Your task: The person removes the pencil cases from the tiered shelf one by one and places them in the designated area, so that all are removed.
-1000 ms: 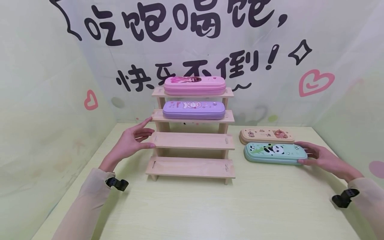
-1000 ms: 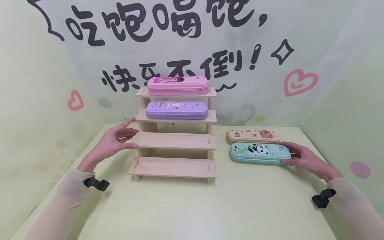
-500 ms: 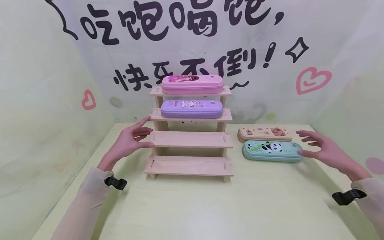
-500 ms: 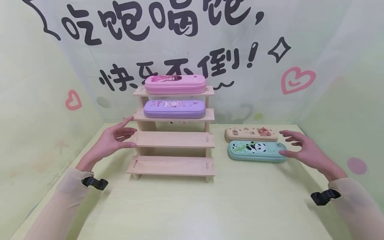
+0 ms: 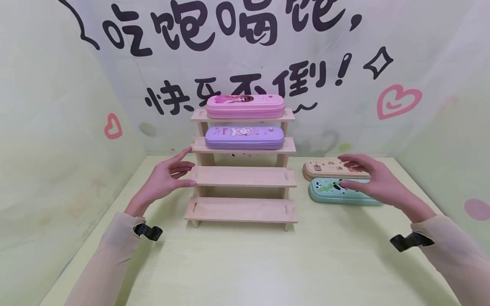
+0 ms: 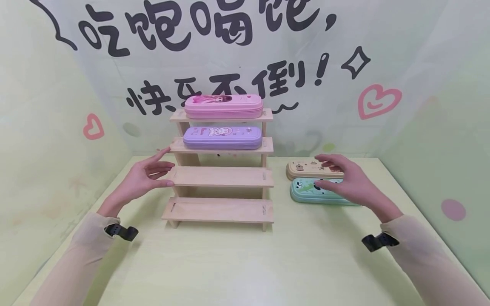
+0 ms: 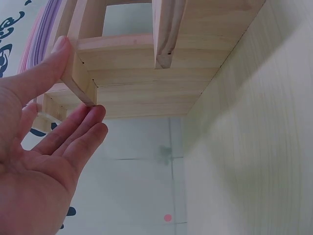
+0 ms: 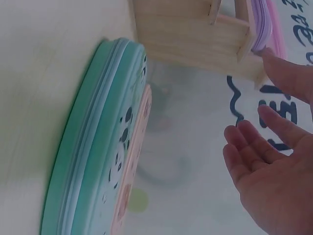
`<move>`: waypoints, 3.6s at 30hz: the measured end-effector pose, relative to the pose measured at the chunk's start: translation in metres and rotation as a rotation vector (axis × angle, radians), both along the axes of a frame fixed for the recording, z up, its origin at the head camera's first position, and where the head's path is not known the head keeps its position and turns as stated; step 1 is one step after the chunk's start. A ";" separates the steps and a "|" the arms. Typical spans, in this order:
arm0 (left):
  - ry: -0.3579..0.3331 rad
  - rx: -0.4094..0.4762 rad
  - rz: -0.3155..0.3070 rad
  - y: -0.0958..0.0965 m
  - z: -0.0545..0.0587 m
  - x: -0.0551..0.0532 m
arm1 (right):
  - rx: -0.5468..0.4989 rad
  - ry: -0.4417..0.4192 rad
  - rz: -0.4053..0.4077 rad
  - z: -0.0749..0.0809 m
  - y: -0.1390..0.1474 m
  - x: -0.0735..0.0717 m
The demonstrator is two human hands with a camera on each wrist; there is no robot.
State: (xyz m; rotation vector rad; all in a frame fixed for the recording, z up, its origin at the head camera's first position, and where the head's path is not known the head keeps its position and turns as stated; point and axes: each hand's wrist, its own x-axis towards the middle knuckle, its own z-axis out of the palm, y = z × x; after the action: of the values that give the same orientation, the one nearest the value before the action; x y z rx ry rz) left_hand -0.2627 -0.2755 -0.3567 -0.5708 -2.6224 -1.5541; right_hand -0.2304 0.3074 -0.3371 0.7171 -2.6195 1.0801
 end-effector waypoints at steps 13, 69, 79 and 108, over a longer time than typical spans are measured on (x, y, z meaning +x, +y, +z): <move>0.007 0.009 -0.007 -0.001 0.000 -0.003 | 0.000 -0.115 0.046 0.034 -0.084 -0.023; -0.004 0.011 -0.007 -0.002 -0.001 -0.002 | -0.058 -0.243 0.049 0.062 -0.161 -0.083; -0.002 0.024 -0.016 0.000 0.000 -0.001 | -0.077 -0.253 0.063 0.062 -0.152 -0.082; 0.004 0.022 -0.016 -0.002 -0.001 -0.003 | -0.030 -0.271 0.039 0.062 -0.157 -0.085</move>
State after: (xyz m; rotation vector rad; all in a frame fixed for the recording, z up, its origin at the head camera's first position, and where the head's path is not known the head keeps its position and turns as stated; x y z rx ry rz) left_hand -0.2653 -0.2776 -0.3574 -0.5937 -2.6015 -1.5821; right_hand -0.3153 0.1505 -0.2752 0.6593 -2.8151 1.3081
